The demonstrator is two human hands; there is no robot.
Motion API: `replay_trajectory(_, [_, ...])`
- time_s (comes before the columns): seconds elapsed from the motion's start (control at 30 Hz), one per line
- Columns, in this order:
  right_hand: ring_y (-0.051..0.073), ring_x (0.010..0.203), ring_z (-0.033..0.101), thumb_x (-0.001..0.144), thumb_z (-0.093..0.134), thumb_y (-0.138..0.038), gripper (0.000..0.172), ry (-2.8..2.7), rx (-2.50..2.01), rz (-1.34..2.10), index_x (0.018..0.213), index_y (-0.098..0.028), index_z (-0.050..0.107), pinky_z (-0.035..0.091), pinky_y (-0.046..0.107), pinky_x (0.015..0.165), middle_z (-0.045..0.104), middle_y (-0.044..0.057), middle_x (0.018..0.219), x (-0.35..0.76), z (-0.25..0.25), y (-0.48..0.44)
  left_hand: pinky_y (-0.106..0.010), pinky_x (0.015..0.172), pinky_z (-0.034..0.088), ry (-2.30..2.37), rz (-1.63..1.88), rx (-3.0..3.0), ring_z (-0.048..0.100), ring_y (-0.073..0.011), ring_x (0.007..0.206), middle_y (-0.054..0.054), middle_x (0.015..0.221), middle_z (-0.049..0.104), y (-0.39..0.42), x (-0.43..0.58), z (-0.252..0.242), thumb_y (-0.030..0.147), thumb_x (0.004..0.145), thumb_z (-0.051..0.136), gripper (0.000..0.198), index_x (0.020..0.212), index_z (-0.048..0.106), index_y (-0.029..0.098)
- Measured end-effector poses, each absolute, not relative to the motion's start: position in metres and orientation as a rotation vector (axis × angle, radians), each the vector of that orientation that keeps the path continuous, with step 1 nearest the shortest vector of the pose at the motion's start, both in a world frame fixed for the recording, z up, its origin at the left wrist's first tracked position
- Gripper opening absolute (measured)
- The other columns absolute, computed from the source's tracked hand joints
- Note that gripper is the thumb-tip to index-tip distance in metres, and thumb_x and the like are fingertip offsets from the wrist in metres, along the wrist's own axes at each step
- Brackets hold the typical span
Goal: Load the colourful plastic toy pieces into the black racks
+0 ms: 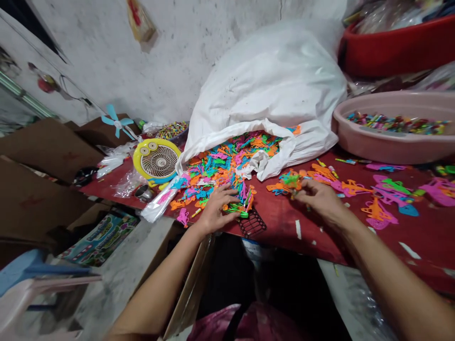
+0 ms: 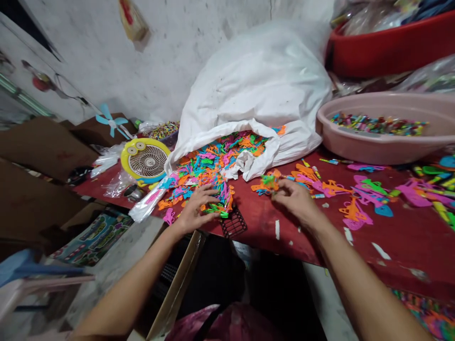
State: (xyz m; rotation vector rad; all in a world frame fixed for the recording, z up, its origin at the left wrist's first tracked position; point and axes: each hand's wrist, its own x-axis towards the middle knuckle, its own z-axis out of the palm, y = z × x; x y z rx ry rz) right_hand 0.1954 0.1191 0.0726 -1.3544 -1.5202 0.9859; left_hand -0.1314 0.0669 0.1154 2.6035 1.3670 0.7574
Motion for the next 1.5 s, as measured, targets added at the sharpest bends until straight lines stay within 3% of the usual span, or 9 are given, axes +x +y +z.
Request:
replay_trajectory(0.17, [0.019,0.084,0.064,0.070,0.069,-0.034,0.035,-1.458,-1.048,1.468,0.102,-0.018,0.067,0.048,0.030,0.075,0.071,0.004,0.092,0.142,0.063,0.088,-0.058,0.117,0.021,1.379,0.526,2.626,0.046,-0.0288,0.135,-0.006,0.132,0.063,0.067,-0.135,0.141,0.046,0.076,0.077,0.039,0.110,0.067,0.029])
replay_trajectory(0.3, [0.017,0.080,0.059,0.073,0.065,-0.034,0.023,-1.648,-0.997,1.371,0.089,-0.018,0.064,0.046,0.029,0.073,0.065,0.001,0.084,0.120,0.053,0.089,-0.055,0.117,0.021,1.604,0.737,2.631,0.052,-0.0272,0.127,-0.009,0.133,0.060,0.064,-0.112,0.150,0.051,0.080,0.072,0.045,0.117,0.065,0.025])
replay_trajectory(0.47, [0.013,0.065,0.048,0.071,0.057,-0.027,0.010,-1.804,-0.995,1.204,0.076,-0.019,0.056,0.038,0.025,0.061,0.052,-0.003,0.070,0.114,0.044,0.095,-0.060,0.116,0.018,1.538,0.546,2.746,0.042,-0.0292,0.137,-0.008,0.148,0.047,0.073,-0.084,0.149,0.045,0.088,0.062,0.047,0.133,0.057,0.032])
replay_trajectory(0.57, [0.013,0.066,0.047,0.074,0.055,-0.026,0.008,-1.885,-1.003,1.098,0.077,-0.019,0.056,0.037,0.025,0.061,0.052,-0.002,0.072,0.115,0.042,0.095,-0.053,0.115,0.031,1.505,0.541,2.730,0.048,-0.0254,0.133,-0.008,0.144,0.051,0.079,-0.084,0.148,0.034,0.094,0.053,0.030,0.121,0.065,0.027])
replay_trajectory(0.7, [0.013,0.068,0.046,0.083,0.054,-0.030,0.013,-1.966,-1.046,0.922,0.081,-0.018,0.060,0.037,0.025,0.062,0.051,-0.001,0.076,0.114,0.041,0.092,-0.036,0.107,0.047,1.431,0.619,2.658,0.052,-0.0213,0.130,-0.008,0.143,0.052,0.082,-0.098,0.146,0.021,0.091,0.050,0.026,0.111,0.068,0.022])
replay_trajectory(0.93, [0.016,0.071,0.048,0.089,0.048,-0.031,0.020,-2.014,-1.104,0.716,0.074,-0.019,0.054,0.037,0.027,0.065,0.049,0.001,0.075,0.111,0.036,0.094,-0.040,0.109,0.043,1.347,0.599,2.656,0.049,-0.0216,0.134,-0.007,0.146,0.050,0.084,-0.119,0.147,0.020,0.086,0.051,0.038,0.123,0.061,0.024])
replay_trajectory(1.13, [0.016,0.069,0.048,0.087,0.048,-0.029,0.017,-2.025,-1.121,0.706,0.072,-0.021,0.049,0.035,0.028,0.064,0.049,0.000,0.074,0.105,0.035,0.097,-0.056,0.113,0.031,1.743,0.473,2.682,0.042,-0.0305,0.138,-0.013,0.150,0.044,0.079,-0.114,0.148,0.031,0.086,0.060,0.056,0.141,0.049,0.022])
replay_trajectory(1.33, [0.014,0.063,0.044,0.082,0.049,-0.029,0.015,-1.932,-1.108,0.852,0.069,-0.021,0.048,0.031,0.026,0.059,0.047,-0.002,0.068,0.093,0.033,0.099,-0.040,0.106,0.045,1.708,0.560,2.575,0.053,-0.0238,0.130,-0.008,0.144,0.053,0.086,-0.122,0.140,0.031,0.090,0.058,0.052,0.140,0.050,0.025])
replay_trajectory(1.5, [0.012,0.059,0.041,0.079,0.054,-0.033,0.014,-1.784,-1.169,1.025,0.080,-0.020,0.057,0.031,0.024,0.056,0.046,-0.004,0.062,0.090,0.031,0.102,-0.037,0.102,0.048,1.652,0.554,2.557,0.057,-0.0230,0.124,-0.005,0.141,0.055,0.096,-0.138,0.136,0.032,0.089,0.060,0.050,0.138,0.054,0.028])
